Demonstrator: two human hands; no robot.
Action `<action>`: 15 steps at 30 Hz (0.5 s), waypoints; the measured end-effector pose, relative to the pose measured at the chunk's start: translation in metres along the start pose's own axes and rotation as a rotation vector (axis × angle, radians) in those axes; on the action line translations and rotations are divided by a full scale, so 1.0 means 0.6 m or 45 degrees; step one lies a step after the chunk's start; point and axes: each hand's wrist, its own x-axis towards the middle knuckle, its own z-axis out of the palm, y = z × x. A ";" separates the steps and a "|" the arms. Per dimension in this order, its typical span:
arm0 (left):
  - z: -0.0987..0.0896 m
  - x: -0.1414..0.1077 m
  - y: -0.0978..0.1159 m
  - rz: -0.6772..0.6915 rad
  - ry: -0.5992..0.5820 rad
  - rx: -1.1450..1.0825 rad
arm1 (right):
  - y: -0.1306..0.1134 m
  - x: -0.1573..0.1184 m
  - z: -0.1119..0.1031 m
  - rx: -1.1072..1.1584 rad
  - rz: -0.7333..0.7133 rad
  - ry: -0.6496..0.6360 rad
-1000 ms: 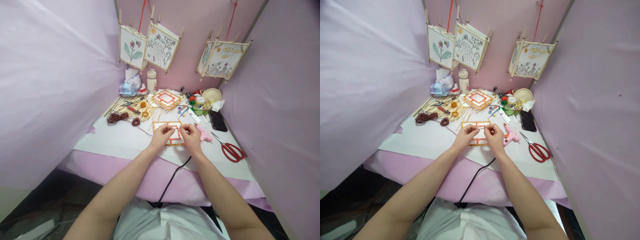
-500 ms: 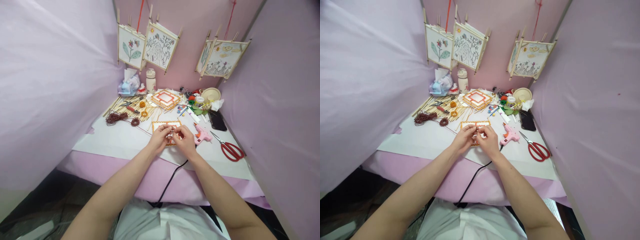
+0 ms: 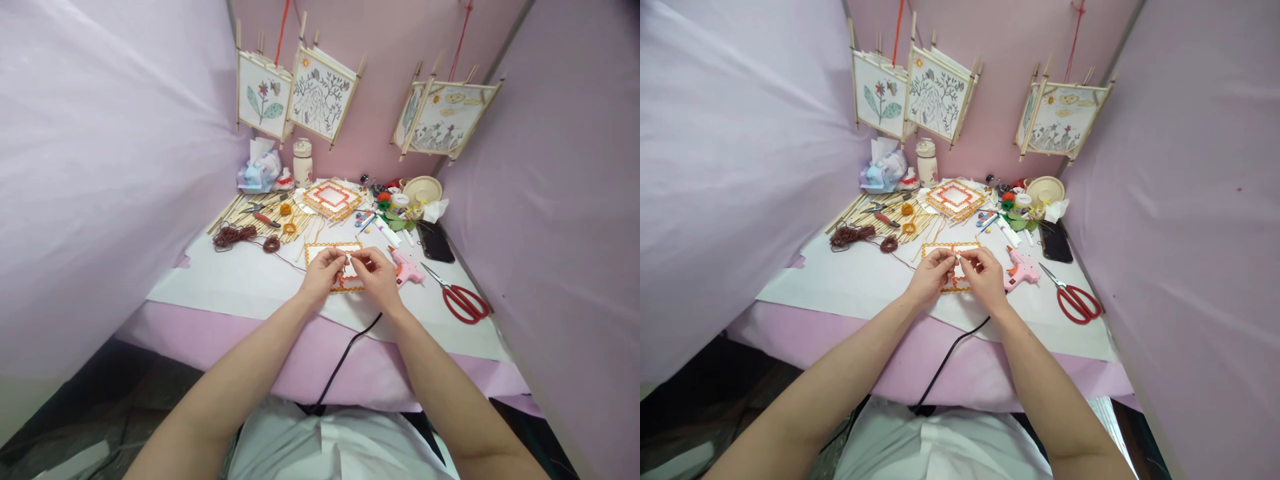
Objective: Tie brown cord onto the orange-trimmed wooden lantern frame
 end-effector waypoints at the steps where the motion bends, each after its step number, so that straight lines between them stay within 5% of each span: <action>1: 0.000 0.000 -0.001 0.006 0.002 0.027 | 0.000 0.001 0.000 -0.001 -0.014 -0.011; 15: -0.011 0.007 -0.014 0.154 0.078 0.301 | 0.002 0.001 0.003 -0.132 -0.102 -0.031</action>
